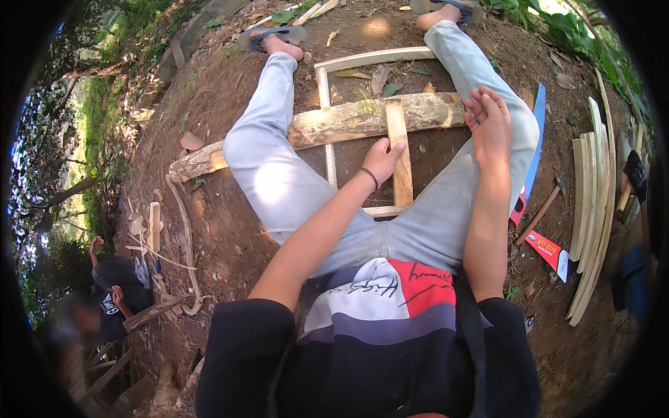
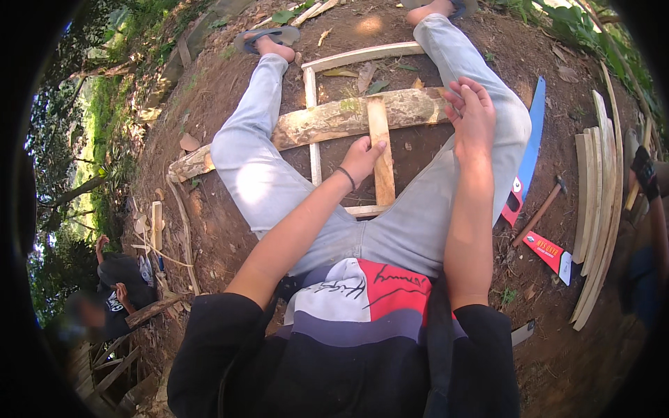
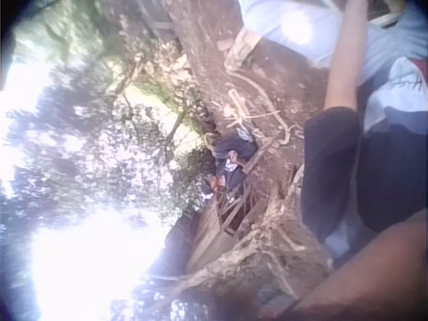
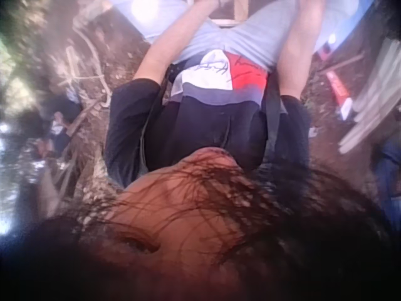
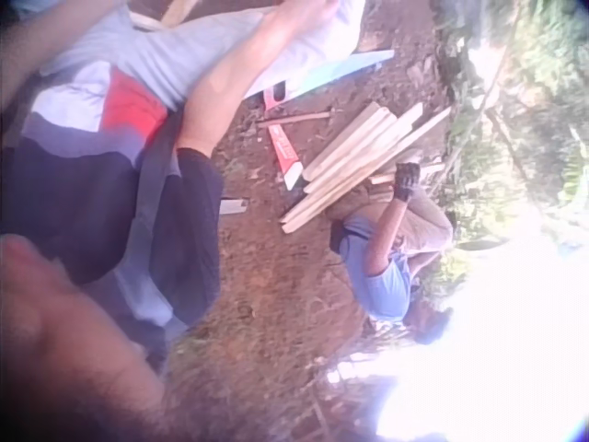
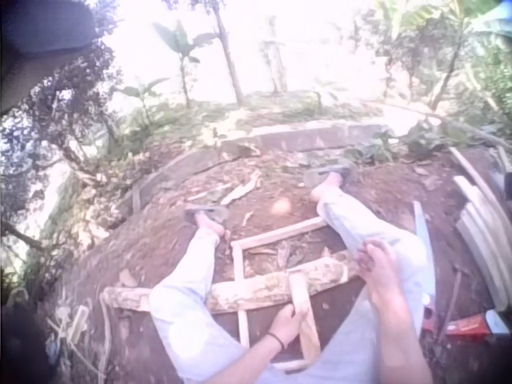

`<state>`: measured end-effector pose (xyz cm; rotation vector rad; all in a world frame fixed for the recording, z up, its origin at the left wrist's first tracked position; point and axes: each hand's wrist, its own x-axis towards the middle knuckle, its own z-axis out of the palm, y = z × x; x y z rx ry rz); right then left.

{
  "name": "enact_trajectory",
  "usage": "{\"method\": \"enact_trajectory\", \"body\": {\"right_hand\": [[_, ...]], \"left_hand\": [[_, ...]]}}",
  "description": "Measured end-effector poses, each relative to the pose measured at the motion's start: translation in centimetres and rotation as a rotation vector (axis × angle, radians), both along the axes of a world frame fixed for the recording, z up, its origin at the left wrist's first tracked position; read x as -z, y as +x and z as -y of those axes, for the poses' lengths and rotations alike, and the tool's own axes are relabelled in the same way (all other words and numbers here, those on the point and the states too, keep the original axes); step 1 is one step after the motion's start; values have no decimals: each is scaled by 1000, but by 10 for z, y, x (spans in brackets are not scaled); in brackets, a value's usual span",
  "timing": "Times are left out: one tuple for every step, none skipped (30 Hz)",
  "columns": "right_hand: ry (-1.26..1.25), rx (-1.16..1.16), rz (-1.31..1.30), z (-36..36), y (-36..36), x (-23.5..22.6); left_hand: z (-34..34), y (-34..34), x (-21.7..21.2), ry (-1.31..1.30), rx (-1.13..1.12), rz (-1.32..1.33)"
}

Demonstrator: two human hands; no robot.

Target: The person hammers a nail into a wooden frame and then uses a saw to cut a small piece of wood.

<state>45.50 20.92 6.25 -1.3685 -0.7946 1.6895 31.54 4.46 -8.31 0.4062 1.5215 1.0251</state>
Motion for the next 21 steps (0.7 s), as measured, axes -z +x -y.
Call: {"method": "enact_trajectory", "body": {"right_hand": [[3, 1, -5, 1, 0, 0], [7, 5, -7, 2, 1, 0], [14, 4, -4, 3, 1, 1], [22, 3, -1, 4, 1, 2], [35, 3, 0, 4, 1, 0], [43, 7, -7, 5, 2, -2], [51, 12, -15, 7, 3, -3], [66, 20, -21, 7, 5, -7], [81, 31, -11, 9, 8, -10], [95, 44, -1, 12, 12, -12], [111, 73, 16, 14, 20, -13], [138, 73, 29, 16, 26, -17], [164, 75, 44, 20, 28, -20], [189, 83, 68, 24, 34, -26], [214, 78, 92, 31, 35, -33], [237, 76, 118, 37, 34, -42], [260, 73, 141, 42, 33, -48], [253, 33, 153, 50, 31, -53], [246, -9, 166, 59, 30, -58], [236, -53, 180, 69, 29, -61], [260, -100, 139, 80, 29, -59]], "left_hand": [[1, 1, 1, 24, -49, 2], [-1, 0, -2, 6, -92, 45], [-3, -4, -6, -11, -134, 87], [-3, -6, -9, -29, -175, 129], [-5, -8, -14, -26, -191, 186], [-6, -9, -19, -22, -205, 242], [-6, -11, -24, -19, -217, 298], [-6, -11, -25, -23, -199, 283], [-7, -11, -26, -28, -178, 267], [-7, -12, -28, -33, -155, 251], [-9, -9, -32, -48, -126, 256], [-10, -6, -42, -58, -95, 264], [-12, -4, -51, -70, -60, 272], [-13, -2, -60, -77, -27, 254], [-11, -4, -62, -59, -23, 277], [-12, -3, -62, -50, -2, 271], [-14, -2, -61, -41, 19, 262], [-15, -2, -59, -31, 21, 266], [-16, -1, -57, -21, 23, 272], [-17, 1, -56, -12, 22, 279], [-16, 2, -63, 2, 31, 304]]}}
